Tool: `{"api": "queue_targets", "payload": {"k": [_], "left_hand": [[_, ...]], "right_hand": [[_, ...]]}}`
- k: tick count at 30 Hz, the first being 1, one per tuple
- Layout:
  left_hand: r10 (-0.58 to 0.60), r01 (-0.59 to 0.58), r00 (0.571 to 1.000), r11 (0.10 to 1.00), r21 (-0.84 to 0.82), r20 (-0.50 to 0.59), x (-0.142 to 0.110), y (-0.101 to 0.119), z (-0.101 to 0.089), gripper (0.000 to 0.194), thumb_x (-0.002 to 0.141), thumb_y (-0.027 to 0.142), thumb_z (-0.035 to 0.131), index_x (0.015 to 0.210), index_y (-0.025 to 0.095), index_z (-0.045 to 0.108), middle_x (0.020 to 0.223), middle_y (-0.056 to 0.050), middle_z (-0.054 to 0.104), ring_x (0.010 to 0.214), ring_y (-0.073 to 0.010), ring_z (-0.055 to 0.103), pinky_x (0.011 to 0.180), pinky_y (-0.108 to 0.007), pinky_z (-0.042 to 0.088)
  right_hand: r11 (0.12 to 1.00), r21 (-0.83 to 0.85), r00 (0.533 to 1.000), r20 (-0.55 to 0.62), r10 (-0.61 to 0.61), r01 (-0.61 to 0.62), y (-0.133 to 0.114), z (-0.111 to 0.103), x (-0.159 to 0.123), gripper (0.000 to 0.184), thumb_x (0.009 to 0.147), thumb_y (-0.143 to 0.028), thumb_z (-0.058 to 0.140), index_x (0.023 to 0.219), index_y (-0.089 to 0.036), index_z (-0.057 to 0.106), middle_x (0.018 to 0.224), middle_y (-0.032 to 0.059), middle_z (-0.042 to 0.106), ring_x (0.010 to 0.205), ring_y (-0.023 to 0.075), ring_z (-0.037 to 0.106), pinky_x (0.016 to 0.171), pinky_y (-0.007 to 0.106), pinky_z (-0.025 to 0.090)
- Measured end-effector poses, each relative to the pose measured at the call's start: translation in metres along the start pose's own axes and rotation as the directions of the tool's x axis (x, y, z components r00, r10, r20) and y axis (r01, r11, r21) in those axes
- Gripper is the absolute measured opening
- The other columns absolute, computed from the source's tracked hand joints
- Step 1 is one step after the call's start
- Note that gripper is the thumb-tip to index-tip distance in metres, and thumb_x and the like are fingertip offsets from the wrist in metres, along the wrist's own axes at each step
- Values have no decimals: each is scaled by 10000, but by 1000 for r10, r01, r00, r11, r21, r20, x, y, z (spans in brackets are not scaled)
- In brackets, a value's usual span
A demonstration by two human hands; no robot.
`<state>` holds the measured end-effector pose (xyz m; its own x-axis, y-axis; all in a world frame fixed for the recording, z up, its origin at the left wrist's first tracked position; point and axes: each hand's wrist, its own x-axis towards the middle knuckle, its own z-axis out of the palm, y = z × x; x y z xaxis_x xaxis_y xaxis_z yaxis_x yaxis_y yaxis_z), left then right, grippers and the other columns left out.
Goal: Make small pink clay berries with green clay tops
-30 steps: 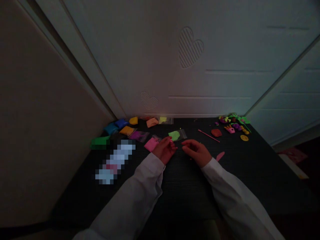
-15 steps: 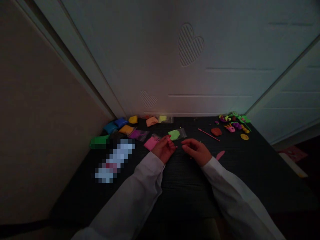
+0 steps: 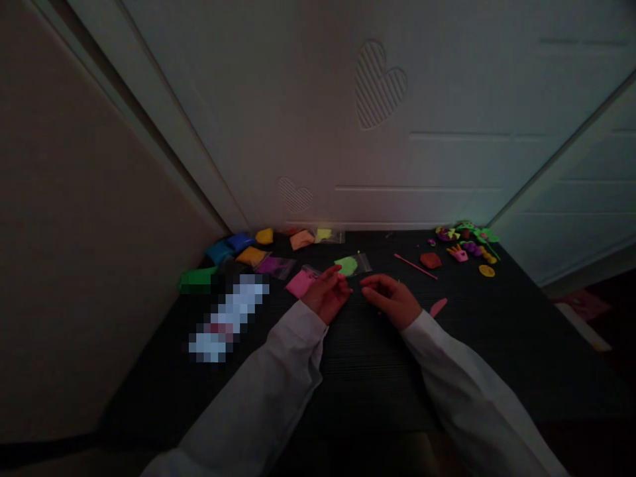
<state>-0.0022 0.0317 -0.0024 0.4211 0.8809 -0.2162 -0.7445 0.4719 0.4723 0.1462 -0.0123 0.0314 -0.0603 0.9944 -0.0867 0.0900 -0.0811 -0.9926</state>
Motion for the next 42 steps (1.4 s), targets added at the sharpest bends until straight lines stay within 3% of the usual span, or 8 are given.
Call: {"api": "queue_targets", "payload": {"k": [6, 14, 19, 27, 33, 42], "left_hand": [[6, -6, 1000, 1000, 0, 19, 2, 0, -1, 125, 693, 120, 560, 813, 144, 535, 513, 45, 468, 460, -31, 439, 471, -149, 389], [28, -28, 999, 999, 24, 16, 0, -1, -1, 232, 643, 67, 595, 857, 138, 543, 645, -1, 565, 568, -57, 524, 549, -178, 443], [15, -17, 999, 999, 37, 32, -2, -1, 3, 218, 629, 100, 619, 829, 140, 543, 582, 26, 533, 506, -36, 476, 501, -156, 403], [-9, 9, 1000, 993, 114, 6, -5, -7, 5, 177, 630, 136, 626, 792, 124, 557, 481, 51, 474, 429, -26, 435, 429, -137, 344], [-21, 28, 999, 980, 198, -36, -7, -16, 11, 236, 605, 155, 652, 823, 126, 567, 559, 18, 545, 474, -38, 494, 481, -148, 399], [0, 1, 1000, 958, 286, -3, -8, -21, 13, 287, 624, 213, 644, 886, 157, 541, 570, 2, 577, 578, -108, 569, 618, -262, 451]], "right_hand": [[1000, -19, 1000, -2, -16, 16, -2, 0, -1, 238, 642, -321, 597, 815, -163, 553, 675, -17, 526, 606, 83, 463, 491, 211, 353], [998, -52, 1000, 3, -28, 28, -1, 1, -1, 260, 652, -340, 586, 835, -157, 550, 664, -15, 510, 578, 82, 452, 441, 201, 337], [994, -88, 998, 9, -65, 66, 4, 0, 0, 270, 662, -359, 578, 843, -160, 551, 671, -10, 513, 577, 83, 449, 451, 206, 335], [969, -161, 982, 40, -185, 189, 8, 1, -5, 296, 686, -349, 574, 936, -194, 551, 738, -1, 531, 658, 107, 492, 606, 256, 399], [881, -311, 934, 91, -345, 356, 7, 7, -10, 354, 681, -309, 594, 1007, -200, 511, 826, 23, 541, 701, 115, 513, 656, 273, 431], [866, -379, 938, 16, -345, 325, 8, 9, -10, 210, 712, -293, 558, 892, -189, 534, 775, 16, 558, 693, 114, 529, 637, 259, 439]]}}
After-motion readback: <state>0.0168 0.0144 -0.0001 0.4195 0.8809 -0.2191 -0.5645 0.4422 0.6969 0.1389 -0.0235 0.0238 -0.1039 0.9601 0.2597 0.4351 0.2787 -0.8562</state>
